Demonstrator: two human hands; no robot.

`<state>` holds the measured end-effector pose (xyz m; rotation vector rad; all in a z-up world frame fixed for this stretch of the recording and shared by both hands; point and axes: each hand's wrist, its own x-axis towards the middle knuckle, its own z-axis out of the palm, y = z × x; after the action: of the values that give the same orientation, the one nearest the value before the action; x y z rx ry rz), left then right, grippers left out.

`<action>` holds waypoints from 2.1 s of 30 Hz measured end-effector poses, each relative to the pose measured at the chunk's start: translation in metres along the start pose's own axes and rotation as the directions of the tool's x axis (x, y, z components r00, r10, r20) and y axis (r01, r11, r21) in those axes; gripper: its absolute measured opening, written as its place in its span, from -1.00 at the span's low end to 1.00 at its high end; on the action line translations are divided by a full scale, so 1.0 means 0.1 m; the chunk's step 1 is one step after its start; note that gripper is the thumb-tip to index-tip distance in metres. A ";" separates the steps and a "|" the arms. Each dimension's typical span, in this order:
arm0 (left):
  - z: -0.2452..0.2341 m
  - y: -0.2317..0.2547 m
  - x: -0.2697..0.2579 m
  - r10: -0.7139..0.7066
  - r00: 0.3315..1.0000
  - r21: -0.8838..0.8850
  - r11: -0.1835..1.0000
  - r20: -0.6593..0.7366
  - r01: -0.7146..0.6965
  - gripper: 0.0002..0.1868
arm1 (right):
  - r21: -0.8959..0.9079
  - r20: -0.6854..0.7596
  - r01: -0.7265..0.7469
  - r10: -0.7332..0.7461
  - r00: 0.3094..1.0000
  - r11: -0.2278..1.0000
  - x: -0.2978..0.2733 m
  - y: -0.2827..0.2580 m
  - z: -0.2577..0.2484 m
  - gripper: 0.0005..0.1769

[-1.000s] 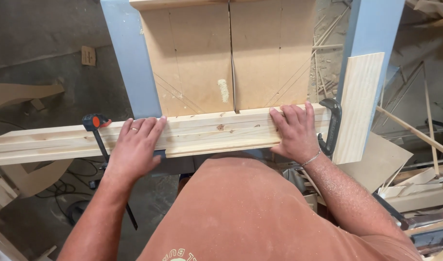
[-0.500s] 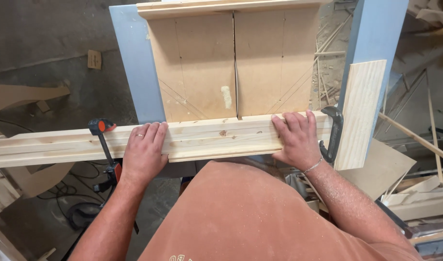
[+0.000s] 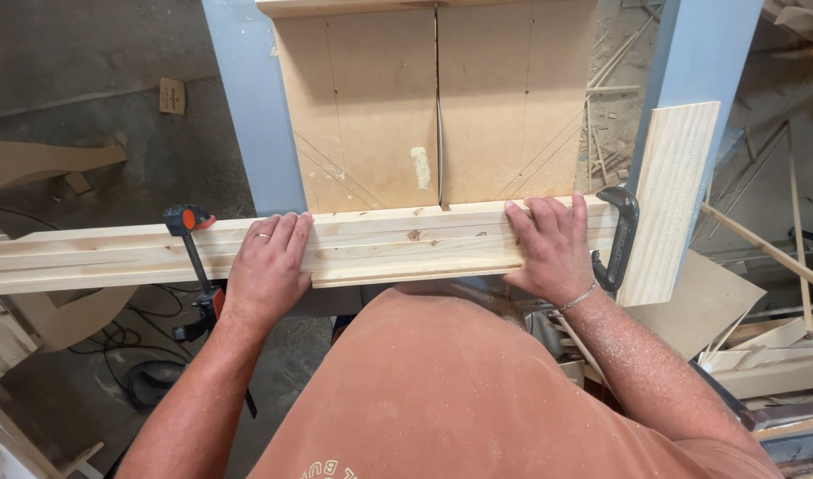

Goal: Using a table saw to cut notches in wooden boards and assembling them into a frame

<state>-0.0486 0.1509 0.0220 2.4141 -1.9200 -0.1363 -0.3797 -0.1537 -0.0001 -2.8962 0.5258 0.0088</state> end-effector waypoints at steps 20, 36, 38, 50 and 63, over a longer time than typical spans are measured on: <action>0.10 0.78 0.28 -0.072 0.996 -0.130 0.988 0.046 0.078 -0.04 | -0.028 0.002 -0.029 0.029 1.000 0.999 -0.04 0.00 0.01 0.20; 0.16 0.21 1.11 -0.003 0.971 -0.100 0.995 -0.240 -0.022 0.11 | -0.048 -0.095 0.039 -0.044 0.995 0.998 0.90 0.45 -0.03 0.29; 0.14 0.08 1.28 0.004 0.970 -0.090 0.996 -0.243 -0.027 0.16 | -0.040 -0.097 0.047 -0.051 0.994 0.998 1.11 0.55 -0.01 0.30; 0.11 -0.42 2.00 0.000 0.999 0.004 1.000 -0.044 0.000 0.22 | -0.067 -0.002 0.117 -0.118 0.993 0.991 1.98 0.85 -0.31 0.08; 0.07 0.25 1.04 -0.016 0.997 -0.089 0.996 -0.073 0.010 0.18 | -0.038 -0.036 0.039 -0.040 0.999 0.999 0.80 0.53 0.12 0.34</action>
<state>-0.0500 0.0443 0.0134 2.3414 -1.8271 -0.1284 -0.3227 -0.2276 -0.0255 -2.9477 0.4793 -0.0405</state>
